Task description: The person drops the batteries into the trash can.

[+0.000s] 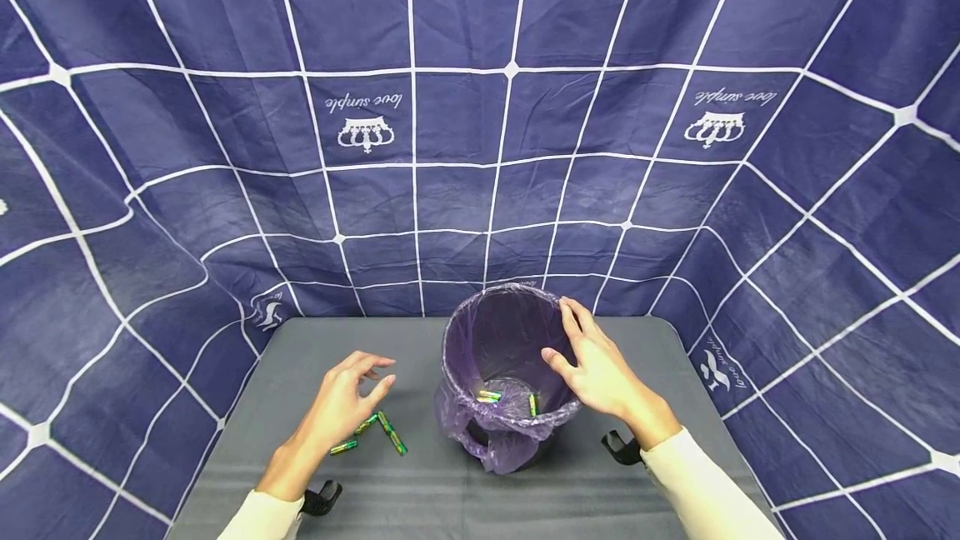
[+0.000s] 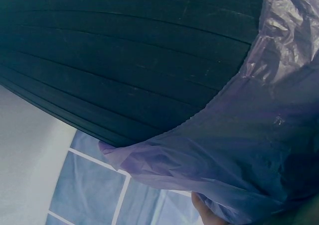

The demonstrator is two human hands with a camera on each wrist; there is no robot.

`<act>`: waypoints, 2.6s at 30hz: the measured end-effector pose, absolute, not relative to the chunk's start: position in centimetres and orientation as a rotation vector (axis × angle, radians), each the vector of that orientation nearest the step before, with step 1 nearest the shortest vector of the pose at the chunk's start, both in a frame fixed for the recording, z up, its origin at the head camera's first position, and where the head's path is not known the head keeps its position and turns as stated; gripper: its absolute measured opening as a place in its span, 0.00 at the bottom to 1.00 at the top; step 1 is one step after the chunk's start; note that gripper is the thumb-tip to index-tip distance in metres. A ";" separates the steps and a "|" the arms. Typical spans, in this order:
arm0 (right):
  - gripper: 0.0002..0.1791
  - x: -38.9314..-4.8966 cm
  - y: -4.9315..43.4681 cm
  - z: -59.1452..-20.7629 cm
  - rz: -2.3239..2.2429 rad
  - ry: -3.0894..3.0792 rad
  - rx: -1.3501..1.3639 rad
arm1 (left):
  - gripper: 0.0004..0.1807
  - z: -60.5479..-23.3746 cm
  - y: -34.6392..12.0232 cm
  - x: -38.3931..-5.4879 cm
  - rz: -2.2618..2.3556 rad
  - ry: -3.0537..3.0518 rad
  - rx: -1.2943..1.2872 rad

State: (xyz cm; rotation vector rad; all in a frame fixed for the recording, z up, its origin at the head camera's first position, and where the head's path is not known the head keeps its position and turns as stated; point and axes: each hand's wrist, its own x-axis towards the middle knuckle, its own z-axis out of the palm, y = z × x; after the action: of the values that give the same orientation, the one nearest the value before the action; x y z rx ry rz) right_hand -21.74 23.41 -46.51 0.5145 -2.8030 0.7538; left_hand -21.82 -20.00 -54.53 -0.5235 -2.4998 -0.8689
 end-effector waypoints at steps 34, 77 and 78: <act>0.50 -21.7 23.2 -46.3 0.744 -2.797 0.526 | 0.16 -64.0 -21.3 -19.1 -0.951 -2.790 -0.592; 0.50 -21.6 23.3 -46.4 0.751 -2.806 0.516 | 0.20 -64.2 -19.4 -19.7 -0.940 -2.837 -0.745; 0.50 -21.6 23.3 -46.4 0.751 -2.805 0.517 | 0.20 -64.3 -19.4 -19.7 -0.941 -2.843 -0.743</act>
State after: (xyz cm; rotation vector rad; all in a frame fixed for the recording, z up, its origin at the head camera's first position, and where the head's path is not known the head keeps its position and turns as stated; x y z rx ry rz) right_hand -21.64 23.27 -46.39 0.5171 -2.8054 0.7505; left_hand -19.74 -19.40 -64.25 -0.7425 -2.8428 -0.9408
